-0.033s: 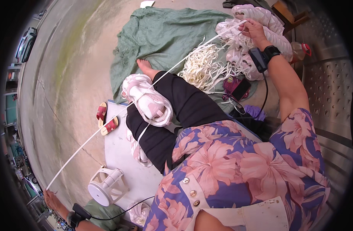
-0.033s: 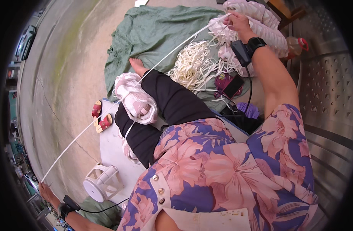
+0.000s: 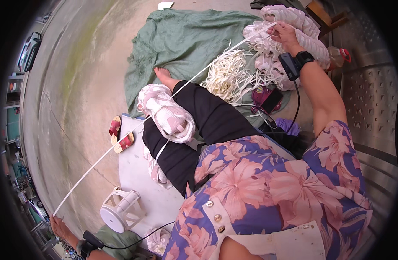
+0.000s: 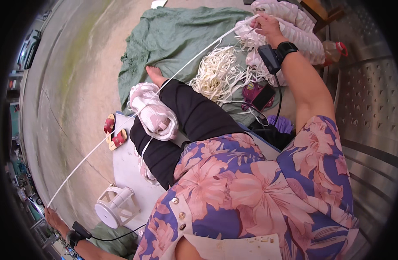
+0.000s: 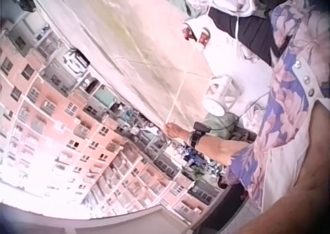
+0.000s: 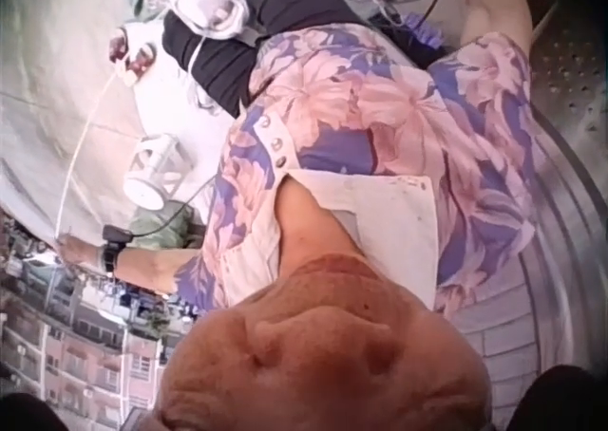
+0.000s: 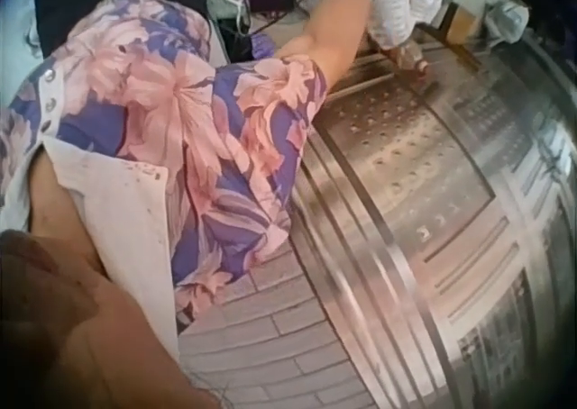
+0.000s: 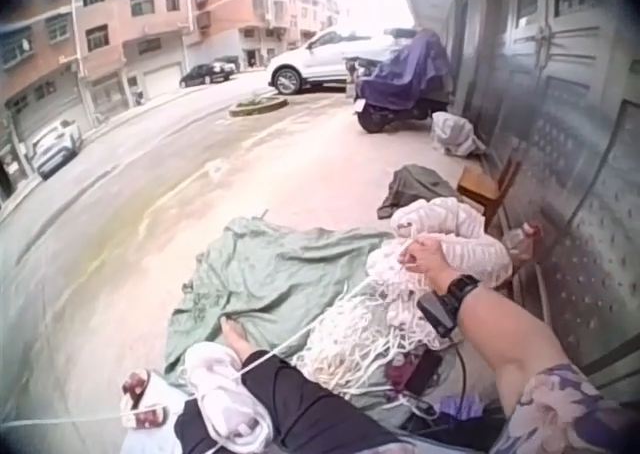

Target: The recorder is lacing a white athletic shoe by hand while sitting outside.

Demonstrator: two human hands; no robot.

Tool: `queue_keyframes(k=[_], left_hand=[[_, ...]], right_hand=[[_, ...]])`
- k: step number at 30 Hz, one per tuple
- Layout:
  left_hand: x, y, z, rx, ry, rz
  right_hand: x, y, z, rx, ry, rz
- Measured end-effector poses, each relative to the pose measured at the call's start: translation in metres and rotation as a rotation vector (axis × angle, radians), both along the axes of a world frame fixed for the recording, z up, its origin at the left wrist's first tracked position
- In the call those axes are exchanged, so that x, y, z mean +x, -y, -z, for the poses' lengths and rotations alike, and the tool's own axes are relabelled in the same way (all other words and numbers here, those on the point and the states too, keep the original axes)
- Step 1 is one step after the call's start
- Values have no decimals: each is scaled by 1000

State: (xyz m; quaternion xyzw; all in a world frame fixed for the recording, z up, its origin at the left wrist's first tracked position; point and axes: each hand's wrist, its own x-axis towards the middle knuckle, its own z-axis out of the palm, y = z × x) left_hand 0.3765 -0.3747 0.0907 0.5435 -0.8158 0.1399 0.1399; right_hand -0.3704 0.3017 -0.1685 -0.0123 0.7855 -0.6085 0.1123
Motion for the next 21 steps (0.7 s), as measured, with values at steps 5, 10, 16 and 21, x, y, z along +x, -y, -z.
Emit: queue_keyframes(k=[5,10,16,21], left_hand=[[27,-7,-20,-101,-23,-1],[38,-13,-21,42,-263,4],[56,-24,-16,141,-465,15],[41,-39,-12,240,-538,-102]], right_hand=[[-6,12,11,-355,96,232],[2,28,5,-475,222,245],[14,44,-11,-114,85,136],[-16,25,-22,391,-101,-356]])
